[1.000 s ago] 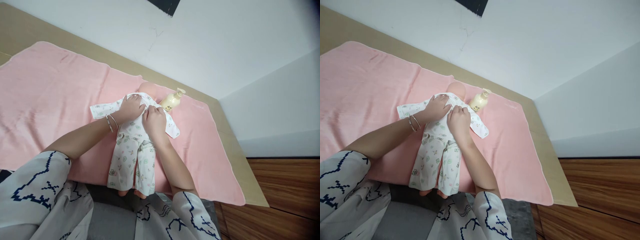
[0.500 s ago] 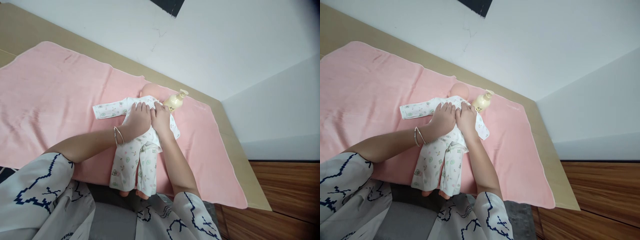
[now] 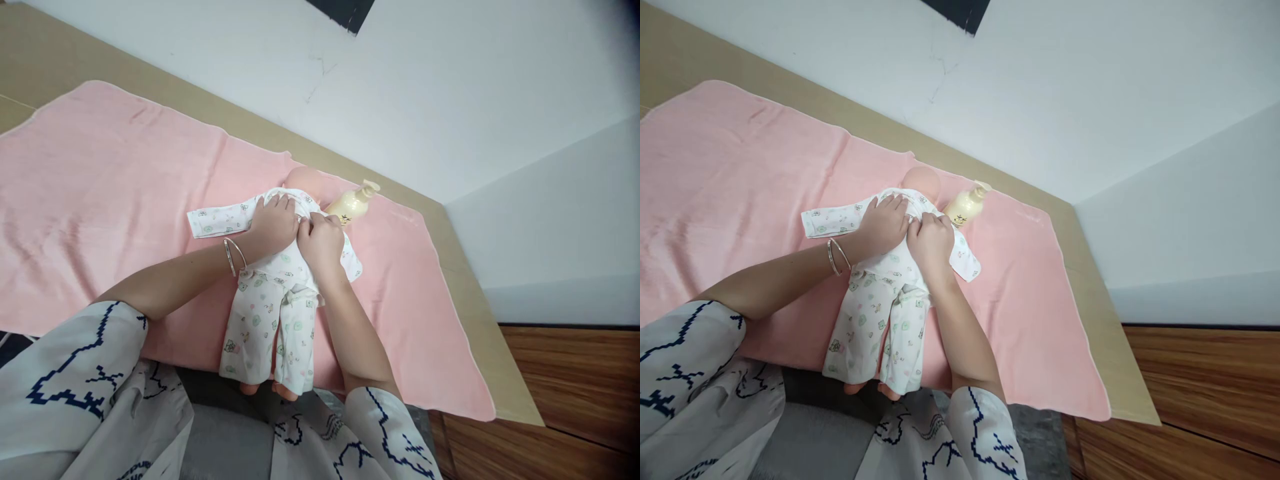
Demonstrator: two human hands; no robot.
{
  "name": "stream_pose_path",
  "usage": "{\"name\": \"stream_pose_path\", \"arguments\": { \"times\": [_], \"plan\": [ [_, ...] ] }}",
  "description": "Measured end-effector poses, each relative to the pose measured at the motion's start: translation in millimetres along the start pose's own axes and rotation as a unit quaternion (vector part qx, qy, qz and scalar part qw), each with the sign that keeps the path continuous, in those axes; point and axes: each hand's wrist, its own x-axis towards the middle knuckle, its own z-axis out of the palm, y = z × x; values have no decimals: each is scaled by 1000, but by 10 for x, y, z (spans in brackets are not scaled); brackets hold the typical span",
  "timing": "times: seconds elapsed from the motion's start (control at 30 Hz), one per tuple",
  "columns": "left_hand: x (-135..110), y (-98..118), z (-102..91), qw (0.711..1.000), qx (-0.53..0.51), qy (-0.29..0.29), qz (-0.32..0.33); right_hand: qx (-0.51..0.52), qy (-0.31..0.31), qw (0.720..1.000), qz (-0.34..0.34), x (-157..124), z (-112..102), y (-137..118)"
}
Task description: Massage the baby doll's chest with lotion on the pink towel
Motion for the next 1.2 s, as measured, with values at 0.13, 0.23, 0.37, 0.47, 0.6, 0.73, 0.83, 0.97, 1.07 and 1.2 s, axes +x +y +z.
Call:
{"name": "stream_pose_path", "arguments": {
  "times": [0.13, 0.23, 0.37, 0.47, 0.6, 0.73, 0.83, 0.97, 1.07, 1.2],
  "plan": [
    [-165, 184, -36, 999, 23, 6, 27, 25, -4, 1000, 8, 86, 24, 108],
    [-246, 244, -37, 997, 42, 26, 60, 12, -7, 1000, -5, 80, 12, 105],
    [-190, 167, -64, 998, 21, 16, 62, -17, -7, 1000, -18, 12, -71, 33],
    [-65, 23, -67, 999, -6, 18, 40, -33, 0, 999, -15, -39, -145, -20],
    [55, -109, -20, 1000, -28, 8, 11, -49, 3, 999, -13, -44, -151, -37],
    [17, -25, 2, 1000, -14, -1, 4, -54, -2, 998, -19, 5, -79, 4],
    [-105, 119, -34, 1000, 18, -7, 7, -39, -12, 999, -7, 29, -48, 30],
    [-296, 274, -139, 994, 86, -9, 60, -23, -15, 1000, 4, 37, -20, 52],
    [-370, 328, -206, 989, 125, -28, 76, 0, -4, 1000, -14, 52, 22, 81],
    [-373, 332, -218, 991, 110, -21, 68, 23, -7, 999, -45, 77, 56, 116]
  ]
}}
